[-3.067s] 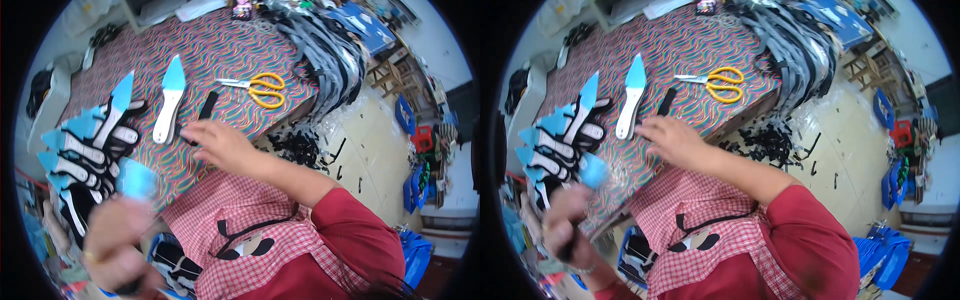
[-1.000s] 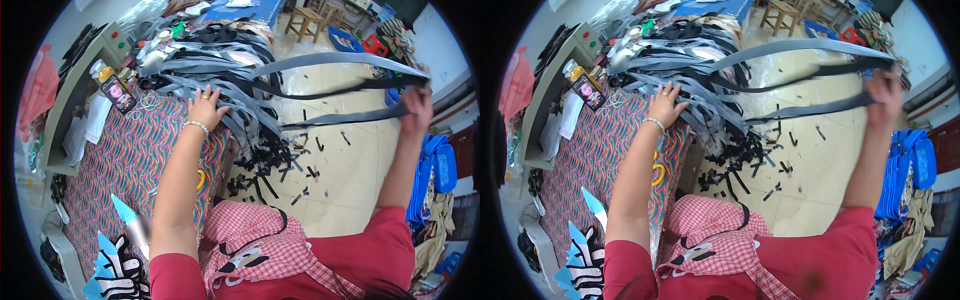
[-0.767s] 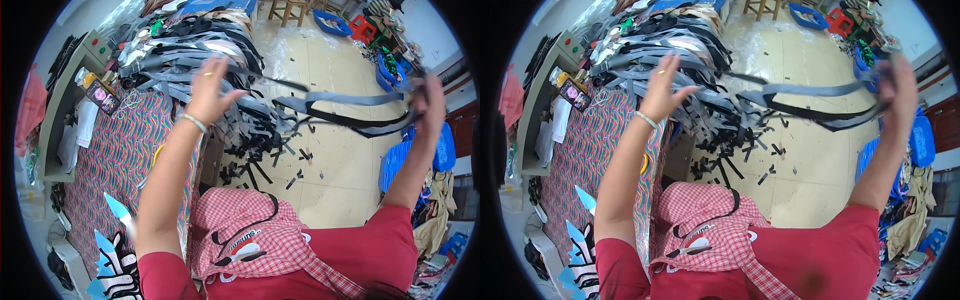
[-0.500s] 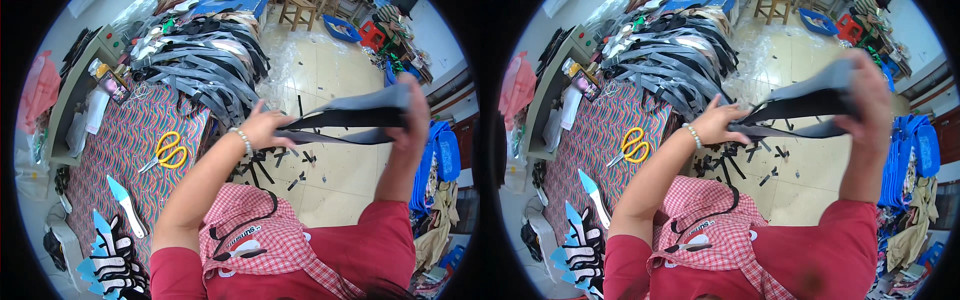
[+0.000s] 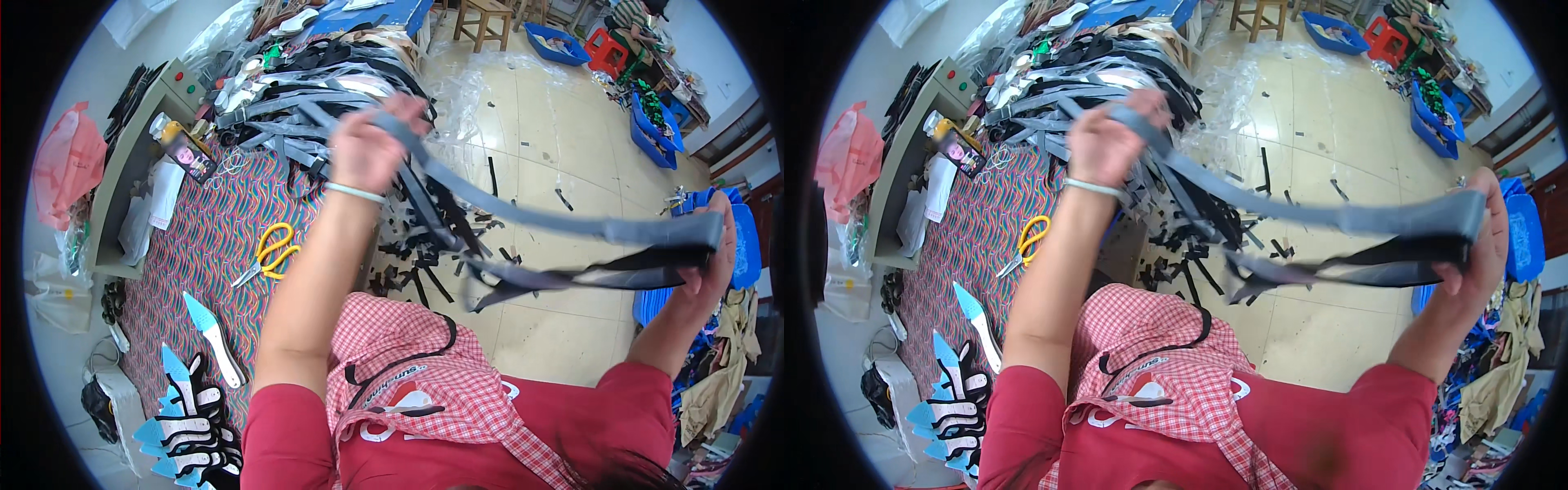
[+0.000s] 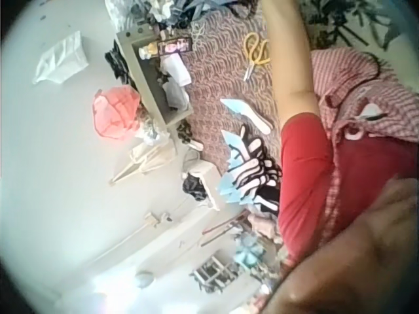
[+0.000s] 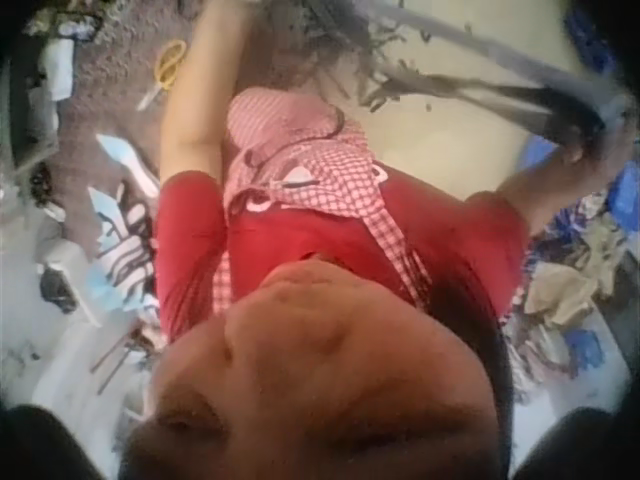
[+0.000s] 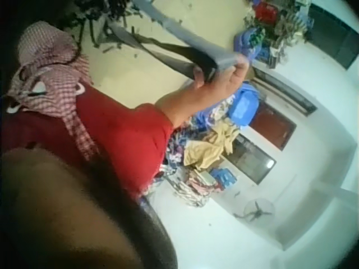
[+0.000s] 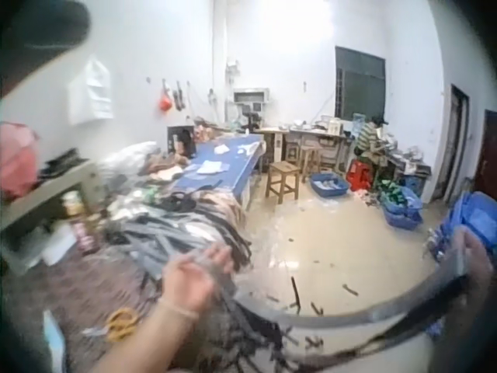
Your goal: The person attaches black elastic straps to light blue and white shoe insoles. They pick up an insole, wrap the strap around its edges, and trim the excess with yellow-handled scissors. The process is repeated for multiple insoles, with finished pieces stacked on the table.
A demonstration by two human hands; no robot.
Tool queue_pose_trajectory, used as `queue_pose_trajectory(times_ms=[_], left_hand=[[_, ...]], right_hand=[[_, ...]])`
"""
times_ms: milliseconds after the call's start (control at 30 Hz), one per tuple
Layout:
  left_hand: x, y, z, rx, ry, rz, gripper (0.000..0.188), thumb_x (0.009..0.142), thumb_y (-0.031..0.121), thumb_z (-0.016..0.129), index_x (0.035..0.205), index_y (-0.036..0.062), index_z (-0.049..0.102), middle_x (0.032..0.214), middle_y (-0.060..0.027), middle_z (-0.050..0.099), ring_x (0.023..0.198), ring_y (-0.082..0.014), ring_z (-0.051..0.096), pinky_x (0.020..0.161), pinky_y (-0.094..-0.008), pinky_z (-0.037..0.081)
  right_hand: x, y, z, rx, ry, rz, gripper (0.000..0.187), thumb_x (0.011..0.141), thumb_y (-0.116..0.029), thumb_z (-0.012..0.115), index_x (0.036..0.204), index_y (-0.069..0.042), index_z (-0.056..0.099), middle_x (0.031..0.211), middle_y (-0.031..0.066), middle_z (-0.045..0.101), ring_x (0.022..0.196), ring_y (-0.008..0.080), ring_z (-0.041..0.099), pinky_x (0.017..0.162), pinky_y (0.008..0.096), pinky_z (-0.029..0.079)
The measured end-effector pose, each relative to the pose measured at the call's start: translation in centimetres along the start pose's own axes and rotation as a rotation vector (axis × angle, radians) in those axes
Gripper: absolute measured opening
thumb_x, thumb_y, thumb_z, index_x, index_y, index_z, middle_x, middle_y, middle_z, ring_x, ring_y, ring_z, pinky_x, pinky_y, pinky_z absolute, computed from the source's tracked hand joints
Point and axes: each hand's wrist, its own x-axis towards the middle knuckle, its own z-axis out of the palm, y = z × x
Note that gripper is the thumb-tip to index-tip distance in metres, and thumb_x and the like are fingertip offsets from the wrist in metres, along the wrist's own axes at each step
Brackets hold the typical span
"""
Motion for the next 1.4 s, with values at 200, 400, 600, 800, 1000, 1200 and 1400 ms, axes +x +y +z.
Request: queue_pose_trajectory(times_ms=[200,400,600,800,1000,1200,1400], left_hand=[[2.6,19.3,-5.9,0.543,0.45,0.324,0.017,0.101,0.022,0.039,0.093,0.007,0.043,0.06,0.0003,0.038,0.049,-0.0137,0.037,0.065,-0.0392,0.049],[4.1,30.1,-8.7,0.793,0.775,0.652,0.029,0.102,0.025,0.034,0.124,0.0081,0.04,0.075,-0.0093,0.052,0.054,-0.0203,0.05,0.062,-0.0426,0.056],[4.5,34.6,-5.2,1.089,0.701,0.725,0.038,0.101,0.027,0.039,0.136,0.0118,0.034,0.108,-0.0153,0.06,0.083,-0.0252,0.063,0.068,-0.0397,0.057],[13.1,46.0,-8.3,1.93,0.712,0.741,0.051,0.095,0.031,0.049,0.138,0.0071,0.037,0.109,-0.0127,0.06,0.092,-0.0225,0.059,0.076,-0.0351,0.052],[10.7,50.9,-6.0,2.079,0.558,0.089,0.062,0.089,0.054,0.051,0.116,-0.0005,0.056,0.065,-0.008,0.051,0.059,-0.0191,0.055,0.058,-0.0423,0.046],[7.4,28.4,-2.4,3.003,0.487,-0.625,0.06,0.089,0.053,0.052,0.112,-0.0028,0.06,0.069,-0.0088,0.059,0.066,-0.0226,0.062,0.065,-0.0391,0.048],[0.2,-0.1,6.4,1.479,-0.795,-0.041,0.071,0.078,0.03,0.075,0.136,0.0039,0.042,0.13,-0.0118,0.052,0.119,-0.0209,0.05,0.101,-0.0322,0.038]], right_hand=[[-1.4,3.3,-16.5,0.286,0.433,0.042,0.022,0.098,-0.017,0.048,0.108,0.003,0.052,0.071,0.0024,0.057,0.04,0.0017,0.032,0.034,0.016,0.025],[-21.4,4.6,-51.8,-0.062,1.172,-0.095,0.027,0.093,-0.014,0.054,0.118,-0.002,0.056,0.069,-0.0019,0.04,0.054,0.0077,0.037,0.047,0.0187,0.029],[-21.8,5.2,-39.2,-0.258,1.564,-0.027,0.023,0.092,-0.023,0.054,0.106,-0.006,0.06,0.079,0.0007,0.054,0.055,0.0065,0.038,0.046,0.0207,0.03],[-18.9,1.9,-43.0,-0.19,1.045,0.017,0.029,0.096,-0.027,0.054,0.113,-0.004,0.059,0.077,-0.0061,0.054,0.048,0.0004,0.028,0.039,0.018,0.02],[-0.8,4.5,-21.9,-0.165,0.663,0.129,0.025,0.096,-0.023,0.053,0.109,-0.001,0.057,0.098,0.0037,0.062,0.047,0.0011,0.035,0.042,0.0138,0.025],[4.8,3.3,-5.1,-0.181,0.25,0.205,0.026,0.101,-0.02,0.043,0.111,0.001,0.053,0.077,0.0002,0.052,0.042,-0.0008,0.031,0.038,0.0146,0.024],[5.8,5.6,4.8,-0.432,-0.143,0.245,0.044,0.094,-0.027,0.053,0.128,0.001,0.046,0.091,0.0118,0.062,0.06,0.0111,0.046,0.054,0.0213,0.036]])
